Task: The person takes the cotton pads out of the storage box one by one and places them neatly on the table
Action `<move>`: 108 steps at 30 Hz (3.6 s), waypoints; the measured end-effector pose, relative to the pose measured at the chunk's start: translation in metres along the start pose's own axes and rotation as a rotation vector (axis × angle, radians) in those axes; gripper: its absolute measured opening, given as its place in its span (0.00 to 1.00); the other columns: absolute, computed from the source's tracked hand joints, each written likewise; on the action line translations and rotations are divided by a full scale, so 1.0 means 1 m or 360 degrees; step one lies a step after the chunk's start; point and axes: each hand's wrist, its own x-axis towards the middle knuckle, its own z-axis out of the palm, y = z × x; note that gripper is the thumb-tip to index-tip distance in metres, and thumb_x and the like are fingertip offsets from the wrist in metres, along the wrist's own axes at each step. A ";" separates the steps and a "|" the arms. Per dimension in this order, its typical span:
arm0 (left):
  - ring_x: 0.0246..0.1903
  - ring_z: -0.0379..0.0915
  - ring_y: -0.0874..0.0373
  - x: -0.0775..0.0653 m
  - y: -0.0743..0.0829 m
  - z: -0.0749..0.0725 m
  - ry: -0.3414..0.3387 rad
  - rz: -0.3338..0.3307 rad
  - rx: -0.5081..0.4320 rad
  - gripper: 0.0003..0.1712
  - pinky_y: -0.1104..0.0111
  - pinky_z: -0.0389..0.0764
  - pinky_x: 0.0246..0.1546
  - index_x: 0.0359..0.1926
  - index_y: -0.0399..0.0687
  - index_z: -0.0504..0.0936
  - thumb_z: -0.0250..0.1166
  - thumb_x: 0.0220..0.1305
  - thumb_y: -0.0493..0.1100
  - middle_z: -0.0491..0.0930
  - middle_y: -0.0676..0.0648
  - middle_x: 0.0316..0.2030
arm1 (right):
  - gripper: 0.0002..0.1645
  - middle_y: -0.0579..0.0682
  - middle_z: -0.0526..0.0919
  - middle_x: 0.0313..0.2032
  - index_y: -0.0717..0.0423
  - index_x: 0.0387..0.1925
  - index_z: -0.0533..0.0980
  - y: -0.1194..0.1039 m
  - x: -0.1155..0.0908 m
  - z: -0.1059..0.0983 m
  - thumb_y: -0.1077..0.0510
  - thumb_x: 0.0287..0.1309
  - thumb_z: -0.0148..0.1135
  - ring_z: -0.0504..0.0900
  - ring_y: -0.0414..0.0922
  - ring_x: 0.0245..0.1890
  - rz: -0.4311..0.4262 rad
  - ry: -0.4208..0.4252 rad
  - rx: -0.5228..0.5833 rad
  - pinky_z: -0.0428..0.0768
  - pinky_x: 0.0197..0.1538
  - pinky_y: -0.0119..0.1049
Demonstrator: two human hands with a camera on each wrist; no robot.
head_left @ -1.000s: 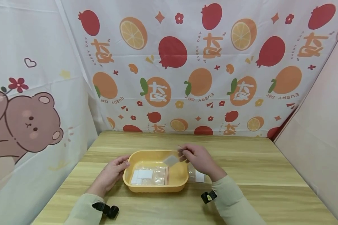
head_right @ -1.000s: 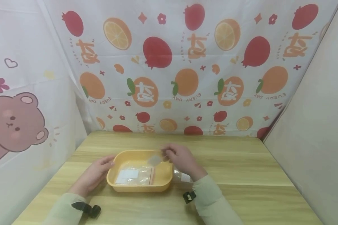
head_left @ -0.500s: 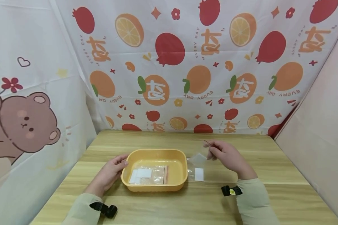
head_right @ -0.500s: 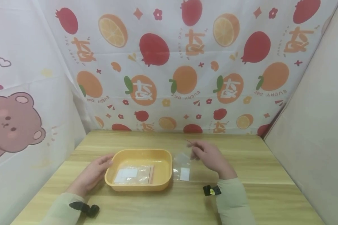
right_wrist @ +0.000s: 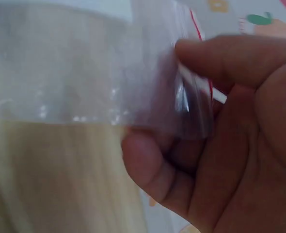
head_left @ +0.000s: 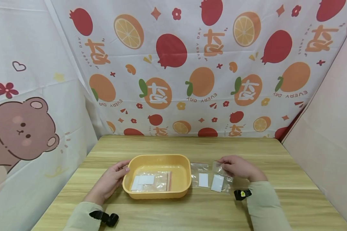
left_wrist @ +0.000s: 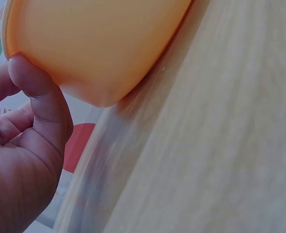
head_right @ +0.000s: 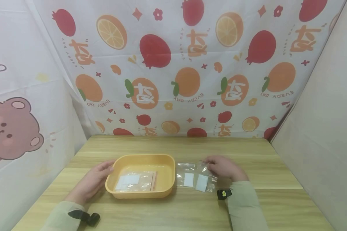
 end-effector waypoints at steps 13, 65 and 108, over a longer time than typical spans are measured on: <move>0.54 0.76 0.57 0.001 0.000 -0.001 -0.0004 -0.0010 -0.0004 0.34 0.65 0.82 0.49 0.77 0.34 0.55 0.55 0.79 0.43 0.68 0.32 0.63 | 0.12 0.44 0.82 0.35 0.50 0.42 0.84 0.012 0.020 0.024 0.63 0.71 0.55 0.75 0.43 0.34 0.0217 0.0296 -0.0383 0.75 0.43 0.44; 0.55 0.76 0.55 0.001 -0.003 -0.002 0.0045 -0.0052 0.0014 0.33 0.65 0.82 0.49 0.75 0.36 0.60 0.57 0.77 0.44 0.70 0.36 0.61 | 0.23 0.54 0.79 0.61 0.51 0.67 0.75 -0.005 0.024 0.034 0.56 0.73 0.53 0.75 0.56 0.62 0.0286 0.0445 -0.0099 0.71 0.63 0.59; 0.54 0.74 0.58 0.003 -0.001 -0.003 0.0019 -0.0043 0.0011 0.34 0.66 0.82 0.50 0.76 0.35 0.57 0.56 0.78 0.45 0.66 0.34 0.65 | 0.34 0.65 0.69 0.67 0.62 0.74 0.62 -0.140 0.070 0.115 0.54 0.72 0.55 0.75 0.58 0.62 0.0115 -0.0138 0.0828 0.72 0.64 0.57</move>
